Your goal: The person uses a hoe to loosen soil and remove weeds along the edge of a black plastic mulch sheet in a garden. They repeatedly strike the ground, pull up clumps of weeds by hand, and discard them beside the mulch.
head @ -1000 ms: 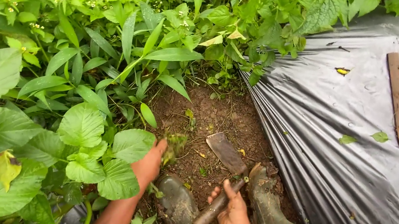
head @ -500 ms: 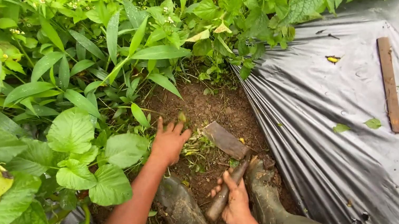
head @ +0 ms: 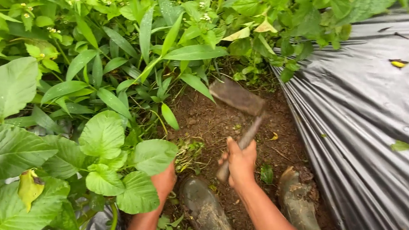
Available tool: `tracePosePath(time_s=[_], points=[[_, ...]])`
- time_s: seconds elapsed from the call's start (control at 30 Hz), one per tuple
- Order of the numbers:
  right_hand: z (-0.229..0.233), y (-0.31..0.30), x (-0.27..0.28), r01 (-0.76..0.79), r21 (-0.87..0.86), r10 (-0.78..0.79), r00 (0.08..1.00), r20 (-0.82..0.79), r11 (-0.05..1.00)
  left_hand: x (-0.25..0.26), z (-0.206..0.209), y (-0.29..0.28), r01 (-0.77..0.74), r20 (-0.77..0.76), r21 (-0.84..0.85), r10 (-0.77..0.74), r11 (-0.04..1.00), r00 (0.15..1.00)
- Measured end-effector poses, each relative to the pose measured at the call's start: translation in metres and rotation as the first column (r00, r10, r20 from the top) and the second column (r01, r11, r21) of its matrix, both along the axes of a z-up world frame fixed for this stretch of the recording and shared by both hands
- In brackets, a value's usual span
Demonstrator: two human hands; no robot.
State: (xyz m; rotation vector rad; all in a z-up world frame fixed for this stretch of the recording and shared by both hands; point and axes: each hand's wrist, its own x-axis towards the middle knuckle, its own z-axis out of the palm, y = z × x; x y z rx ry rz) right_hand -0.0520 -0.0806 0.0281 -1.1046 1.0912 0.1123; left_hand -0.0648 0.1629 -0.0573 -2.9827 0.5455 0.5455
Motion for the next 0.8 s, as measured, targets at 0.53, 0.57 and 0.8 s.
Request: tracePosePath(time_s=[0.53,0.57,0.8], points=[[0.005,0.056,0.037,-0.336,-0.153,0.326,0.941,-0.090,0.929,-0.027,-0.031,0.078,-0.112,-0.013,0.062,0.114,0.992,0.993],[-0.006,0.061,0.038,-0.328,-0.174,0.321,0.945,-0.064,0.929,-0.042,-0.035,0.086,-0.121,-0.023,0.066,0.122,0.990,0.992],[0.007,0.025,0.043,-0.570,-0.156,0.551,0.821,-0.153,0.806,-0.045,-0.036,0.099,-0.122,-0.026,0.081,0.124,0.989,0.992]])
